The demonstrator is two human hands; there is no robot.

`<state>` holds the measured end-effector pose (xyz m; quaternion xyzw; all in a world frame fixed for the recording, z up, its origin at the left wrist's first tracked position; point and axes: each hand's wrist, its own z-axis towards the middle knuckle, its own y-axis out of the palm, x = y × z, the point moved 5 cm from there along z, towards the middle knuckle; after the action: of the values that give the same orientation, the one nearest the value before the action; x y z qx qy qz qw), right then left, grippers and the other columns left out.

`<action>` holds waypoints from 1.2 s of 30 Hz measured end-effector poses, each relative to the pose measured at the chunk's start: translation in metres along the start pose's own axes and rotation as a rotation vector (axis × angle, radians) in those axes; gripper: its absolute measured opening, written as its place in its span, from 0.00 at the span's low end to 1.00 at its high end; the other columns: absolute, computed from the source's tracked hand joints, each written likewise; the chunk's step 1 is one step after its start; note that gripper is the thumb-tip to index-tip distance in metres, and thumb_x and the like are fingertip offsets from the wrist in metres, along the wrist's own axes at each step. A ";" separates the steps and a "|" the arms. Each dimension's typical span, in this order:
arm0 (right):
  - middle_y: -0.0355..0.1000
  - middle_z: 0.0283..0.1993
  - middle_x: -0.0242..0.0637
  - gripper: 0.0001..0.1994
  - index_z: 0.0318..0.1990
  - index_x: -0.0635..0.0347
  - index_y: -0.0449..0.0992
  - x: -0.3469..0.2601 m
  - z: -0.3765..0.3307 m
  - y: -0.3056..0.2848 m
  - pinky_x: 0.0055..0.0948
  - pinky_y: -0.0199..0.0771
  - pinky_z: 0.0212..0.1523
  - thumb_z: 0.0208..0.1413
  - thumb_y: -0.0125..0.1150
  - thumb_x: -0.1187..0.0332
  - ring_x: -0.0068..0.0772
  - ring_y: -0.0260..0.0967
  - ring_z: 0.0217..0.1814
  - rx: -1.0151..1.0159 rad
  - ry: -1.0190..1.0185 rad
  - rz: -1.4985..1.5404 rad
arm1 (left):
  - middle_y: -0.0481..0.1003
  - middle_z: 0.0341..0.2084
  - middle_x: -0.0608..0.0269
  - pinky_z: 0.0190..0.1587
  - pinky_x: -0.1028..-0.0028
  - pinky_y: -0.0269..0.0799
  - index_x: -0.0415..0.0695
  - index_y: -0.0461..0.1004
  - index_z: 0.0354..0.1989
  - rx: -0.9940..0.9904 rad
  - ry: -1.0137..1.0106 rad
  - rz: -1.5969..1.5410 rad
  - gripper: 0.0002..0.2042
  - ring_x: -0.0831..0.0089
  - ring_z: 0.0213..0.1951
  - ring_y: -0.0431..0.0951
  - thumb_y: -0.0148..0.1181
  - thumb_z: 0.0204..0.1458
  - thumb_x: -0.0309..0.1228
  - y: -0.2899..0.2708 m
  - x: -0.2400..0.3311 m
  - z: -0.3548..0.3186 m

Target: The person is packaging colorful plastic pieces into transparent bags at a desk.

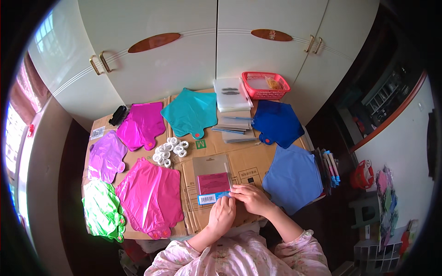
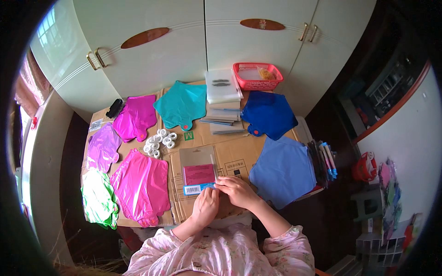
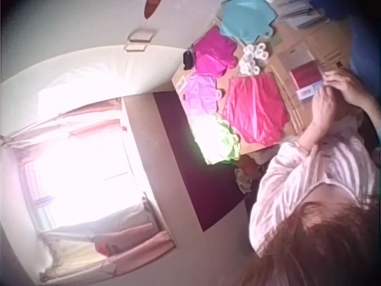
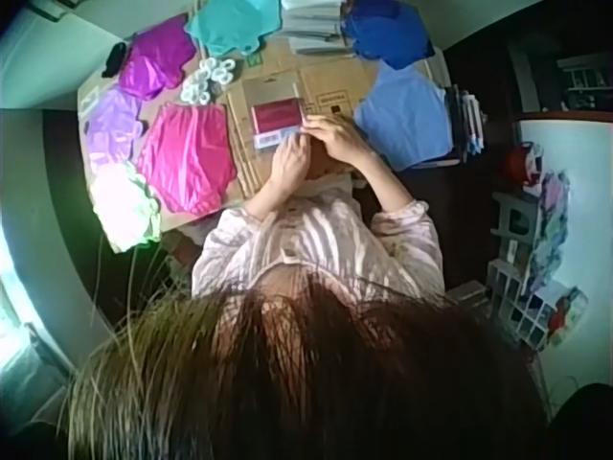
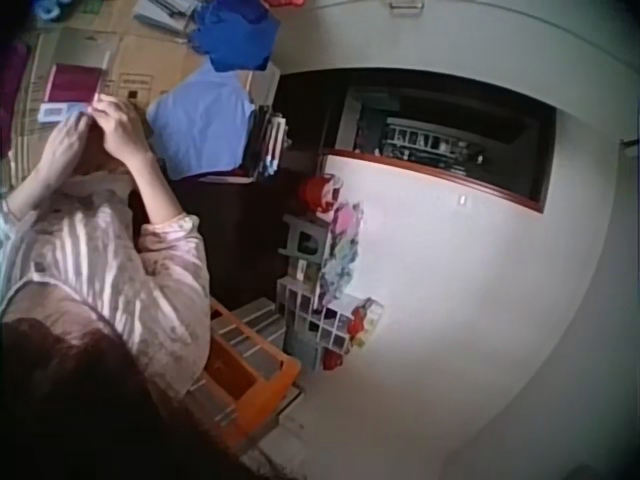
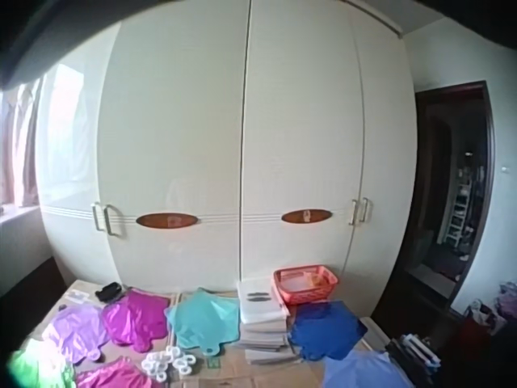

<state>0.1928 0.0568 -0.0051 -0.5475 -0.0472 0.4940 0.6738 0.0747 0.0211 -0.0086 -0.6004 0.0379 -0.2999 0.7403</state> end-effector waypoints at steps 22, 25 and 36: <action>0.71 0.47 0.38 0.19 0.45 0.60 0.76 -0.007 0.001 -0.007 0.36 0.67 0.57 0.41 0.58 0.79 0.39 0.67 0.56 -0.005 -0.055 -0.035 | 0.71 0.33 0.62 0.40 0.65 0.63 0.44 0.71 0.31 0.060 0.096 -0.248 0.07 0.63 0.37 0.69 0.61 0.44 0.28 -0.029 -0.018 -0.003; 0.71 0.48 0.38 0.17 0.44 0.61 0.77 -0.006 0.001 -0.006 0.36 0.66 0.58 0.42 0.58 0.78 0.39 0.66 0.57 0.003 -0.043 -0.017 | 0.71 0.34 0.65 0.39 0.67 0.62 0.47 0.73 0.30 0.043 0.189 -0.131 0.06 0.65 0.37 0.69 0.61 0.45 0.32 -0.023 -0.011 0.003; 0.70 0.51 0.39 0.20 0.46 0.60 0.76 -0.016 0.004 -0.012 0.37 0.65 0.60 0.40 0.63 0.73 0.39 0.65 0.59 -0.064 -0.009 -0.054 | 0.71 0.28 0.61 0.54 0.64 0.61 0.42 0.65 0.35 0.065 -0.106 -0.864 0.05 0.67 0.37 0.73 0.54 0.53 0.25 -0.027 -0.035 -0.011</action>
<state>0.1900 0.0495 0.0138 -0.5649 -0.0806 0.4763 0.6690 0.0307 0.0266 0.0023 -0.5523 -0.2643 -0.5517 0.5664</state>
